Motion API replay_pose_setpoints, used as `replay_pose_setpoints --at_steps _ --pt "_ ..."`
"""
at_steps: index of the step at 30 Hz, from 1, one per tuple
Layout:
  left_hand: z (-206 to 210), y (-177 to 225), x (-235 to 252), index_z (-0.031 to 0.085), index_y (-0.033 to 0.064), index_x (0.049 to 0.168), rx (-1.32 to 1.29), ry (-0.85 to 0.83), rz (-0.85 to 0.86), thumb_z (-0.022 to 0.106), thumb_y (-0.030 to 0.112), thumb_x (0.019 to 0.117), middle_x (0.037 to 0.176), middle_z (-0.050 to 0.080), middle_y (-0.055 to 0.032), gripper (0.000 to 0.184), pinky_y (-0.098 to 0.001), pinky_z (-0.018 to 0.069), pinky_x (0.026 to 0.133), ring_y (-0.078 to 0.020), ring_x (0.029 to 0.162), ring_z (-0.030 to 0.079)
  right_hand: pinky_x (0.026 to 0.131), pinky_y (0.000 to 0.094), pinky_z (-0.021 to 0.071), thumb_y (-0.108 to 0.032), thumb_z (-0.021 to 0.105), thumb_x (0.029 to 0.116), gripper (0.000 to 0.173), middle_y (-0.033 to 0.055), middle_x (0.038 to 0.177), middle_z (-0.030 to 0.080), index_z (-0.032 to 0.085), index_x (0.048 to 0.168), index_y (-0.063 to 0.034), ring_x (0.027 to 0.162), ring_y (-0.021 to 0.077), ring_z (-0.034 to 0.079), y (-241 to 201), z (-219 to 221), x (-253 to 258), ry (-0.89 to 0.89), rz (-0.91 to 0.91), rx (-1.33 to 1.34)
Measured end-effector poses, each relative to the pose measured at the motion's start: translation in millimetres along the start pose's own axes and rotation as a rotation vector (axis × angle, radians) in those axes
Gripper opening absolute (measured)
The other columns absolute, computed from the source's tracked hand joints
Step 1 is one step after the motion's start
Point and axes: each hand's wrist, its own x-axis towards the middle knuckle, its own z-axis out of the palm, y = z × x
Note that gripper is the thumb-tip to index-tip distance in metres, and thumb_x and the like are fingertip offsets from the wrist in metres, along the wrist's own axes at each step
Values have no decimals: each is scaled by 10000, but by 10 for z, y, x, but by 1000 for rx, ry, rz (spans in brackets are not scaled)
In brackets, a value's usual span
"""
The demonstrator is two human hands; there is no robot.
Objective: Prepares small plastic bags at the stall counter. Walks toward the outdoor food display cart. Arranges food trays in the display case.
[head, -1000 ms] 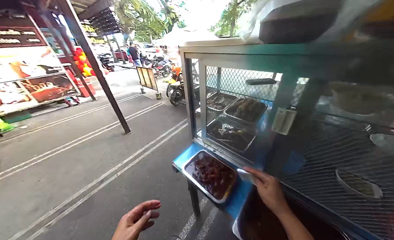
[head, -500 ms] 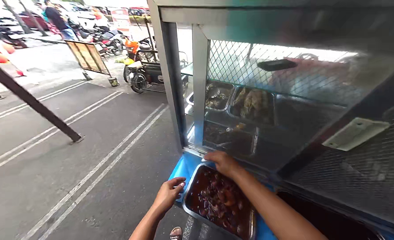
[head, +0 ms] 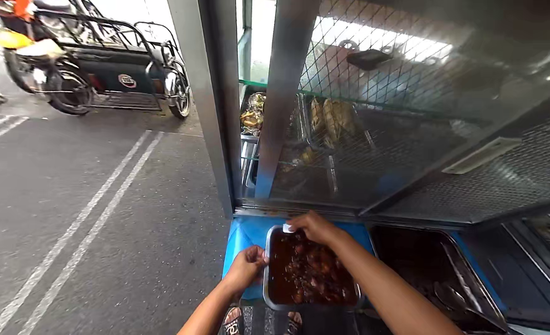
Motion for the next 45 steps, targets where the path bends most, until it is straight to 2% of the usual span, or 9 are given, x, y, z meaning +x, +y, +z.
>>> replay_pose_setpoints --at_steps 7,15,23,25,31,37,41,45 --pt "53 -3 -37 616 4 1027 -35 68 15 659 60 979 821 694 -105 86 -359 611 589 -196 650 692 1152 424 447 112 413 970 438 84 1372 678 750 1211 -33 1302 211 623 70 -174 -160 -72 49 -72" --pt "55 -6 -53 613 2 1013 -40 90 28 656 34 971 812 692 -109 68 -359 614 588 -198 653 697 1133 393 466 123 411 979 417 91 1330 701 764 1156 -9 1266 195 648 375 -293 -526 -17 77 -26" --pt "-40 -4 -112 613 -1 998 17 134 48 650 18 967 787 688 -102 52 -351 604 571 -187 630 687 1092 408 499 99 483 976 350 89 1247 740 788 1098 -22 1191 201 689 702 -309 -946 94 99 -19" --pt "-112 4 -141 617 -1 1004 38 147 43 649 20 969 796 694 -106 53 -358 607 575 -193 639 692 1103 412 493 86 487 982 349 87 1265 733 790 1106 -35 1207 203 682 727 -274 -1010 111 108 -16" --pt "-263 51 -225 617 -1 996 69 169 35 648 10 967 799 694 -104 44 -353 610 575 -187 641 694 1147 443 452 73 468 989 368 113 1345 690 769 1172 -36 1301 239 627 538 -48 -1106 170 202 -36" --pt "-299 27 -259 620 -6 1005 73 174 43 639 10 967 782 689 -104 46 -362 615 591 -195 639 692 1132 426 479 85 453 964 427 119 1375 671 761 1216 -70 1312 243 621 355 382 -1258 381 370 -52" --pt "-304 11 -248 620 -9 994 69 166 39 643 8 965 777 686 -104 41 -351 612 585 -188 630 687 1130 404 483 73 469 958 425 97 1354 687 766 1215 -90 1306 212 625 201 569 -1365 457 516 -2" --pt "-320 6 -238 615 -7 987 47 151 36 643 6 964 755 676 -99 39 -339 602 568 -180 610 676 1063 396 530 39 533 938 360 71 1227 747 793 1141 -105 1181 193 693 5 697 -1476 479 615 28"
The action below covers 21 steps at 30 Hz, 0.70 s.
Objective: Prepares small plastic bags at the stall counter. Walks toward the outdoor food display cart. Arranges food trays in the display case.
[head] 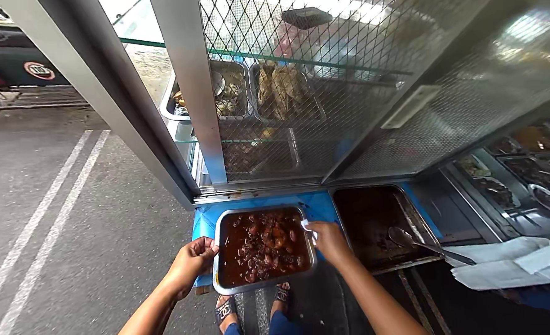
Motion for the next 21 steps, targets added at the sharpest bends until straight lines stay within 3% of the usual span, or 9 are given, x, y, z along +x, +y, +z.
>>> replay_pose_setpoints --at_steps 4,9,16,21 --pt "11 25 -4 607 -12 994 -19 -13 -12 637 -6 969 758 682 -107 39 -347 618 576 -189 615 692 1018 434 538 27 557 925 333 99 1147 761 794 1119 -103 1106 232 710 -37 -40 -148 -48 23 -24" --pt "4 15 7 603 -11 984 -35 -21 -9 631 -16 969 744 675 -108 33 -335 609 561 -183 599 682 1022 464 527 27 574 912 347 115 1116 759 783 1148 -120 1102 262 704 -126 -154 -170 -176 89 -71" --pt "-17 -21 41 604 -21 1002 -56 -52 -22 630 -10 975 773 690 -129 39 -360 626 579 -208 618 701 1027 465 516 -7 573 940 319 118 1115 759 780 1156 -120 1107 267 699 -245 -181 -289 -227 178 -109" --pt "-22 -5 40 600 -23 1007 -71 -75 -28 609 -17 986 785 694 -124 24 -361 632 587 -203 626 707 1001 540 527 -18 594 925 269 193 1166 718 748 1141 -56 1161 362 664 -694 -99 -438 -282 420 -274"
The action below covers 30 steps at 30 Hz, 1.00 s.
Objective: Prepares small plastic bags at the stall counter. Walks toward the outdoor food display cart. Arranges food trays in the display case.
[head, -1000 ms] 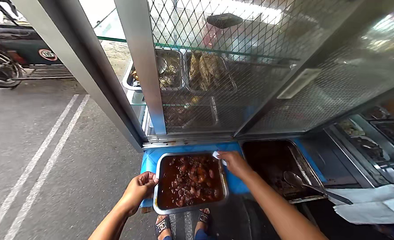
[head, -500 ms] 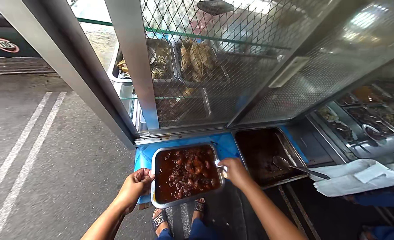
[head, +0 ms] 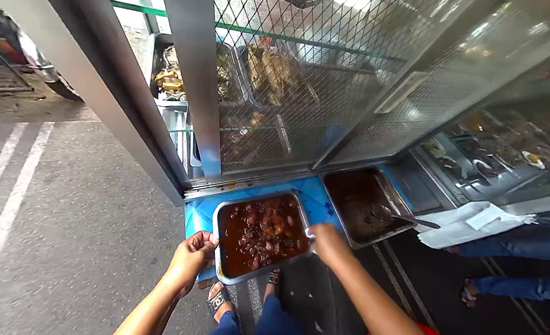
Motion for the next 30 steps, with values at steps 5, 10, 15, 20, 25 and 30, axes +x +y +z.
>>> replay_pose_setpoints --at_steps 5,10,15,20,25,30 --pt "-1 18 6 603 -27 999 -7 -16 -11 608 -19 988 786 696 -132 15 -357 631 585 -204 617 705 997 533 525 -65 620 920 229 195 1181 701 728 1118 -24 1171 354 654 -261 -53 -196 -51 116 -23" --pt "-5 16 3 605 -33 1010 -38 -11 -25 610 -21 989 812 701 -152 25 -367 636 602 -219 647 717 822 394 625 -35 600 948 249 107 1041 757 759 1135 -78 887 188 744 44 -173 -147 -31 -10 533" --pt "6 27 3 603 -20 1012 -31 1 -30 621 2 990 798 695 -129 35 -355 630 598 -198 634 707 720 380 639 36 556 1008 206 162 1022 748 723 1125 8 803 229 744 267 -312 -74 72 -50 1061" --pt "28 46 -17 607 -18 1017 -30 24 -24 606 3 998 796 697 -125 29 -339 620 590 -186 629 699 796 395 611 26 541 1024 215 182 1063 724 678 1190 18 894 247 719 640 -259 37 81 -115 1371" --pt "61 95 -58 604 -7 1011 -12 57 -35 594 12 1006 771 692 -108 22 -316 606 572 -167 605 685 847 393 610 73 496 1016 239 196 1091 711 629 1214 74 936 247 717 886 47 94 8 -142 1563" --pt "75 71 -61 608 -2 1023 -2 86 -18 600 37 1009 753 687 -99 42 -308 599 575 -155 593 673 801 382 612 104 540 977 199 183 1015 720 662 1133 82 856 233 713 970 261 123 -24 -150 1701"
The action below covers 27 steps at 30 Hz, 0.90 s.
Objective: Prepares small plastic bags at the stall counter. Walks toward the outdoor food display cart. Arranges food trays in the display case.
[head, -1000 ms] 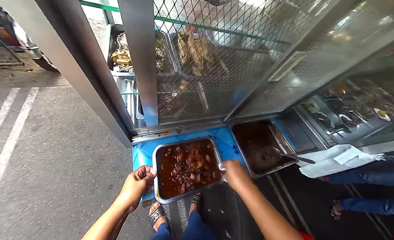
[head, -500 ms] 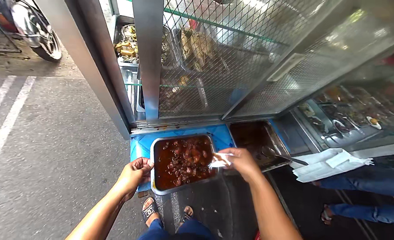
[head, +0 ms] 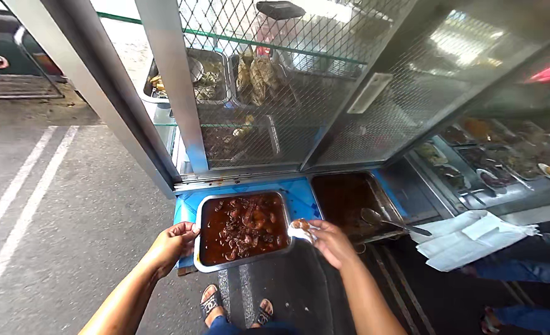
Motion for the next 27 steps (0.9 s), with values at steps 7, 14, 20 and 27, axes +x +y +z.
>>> replay_pose_setpoints --at_steps 7,14,20,27 --pt "56 40 -61 599 5 1020 24 36 2 585 43 1018 736 679 -93 40 -297 585 567 -148 580 660 749 401 611 89 490 998 160 176 946 711 618 1088 52 798 244 707 155 -114 143 -25 14 66" --pt "78 9 -64 608 4 1011 74 85 38 601 57 1014 730 655 -72 53 -284 551 556 -128 566 615 736 363 561 -156 436 1057 318 97 870 707 673 916 3 789 180 668 -98 -250 364 -153 -15 -384" --pt "134 19 -88 609 11 985 73 125 38 598 56 1016 698 640 -63 56 -265 524 518 -112 533 586 1003 555 523 6 675 864 634 201 1239 657 483 1464 -63 1159 352 643 -577 45 618 -267 -273 -1301" --pt "127 -60 -51 632 14 1003 126 179 95 619 95 1015 749 658 -74 83 -288 524 539 -128 567 596 959 581 547 -14 678 943 524 259 1185 670 469 1423 -3 1106 423 678 -722 722 937 -152 -494 -1516"
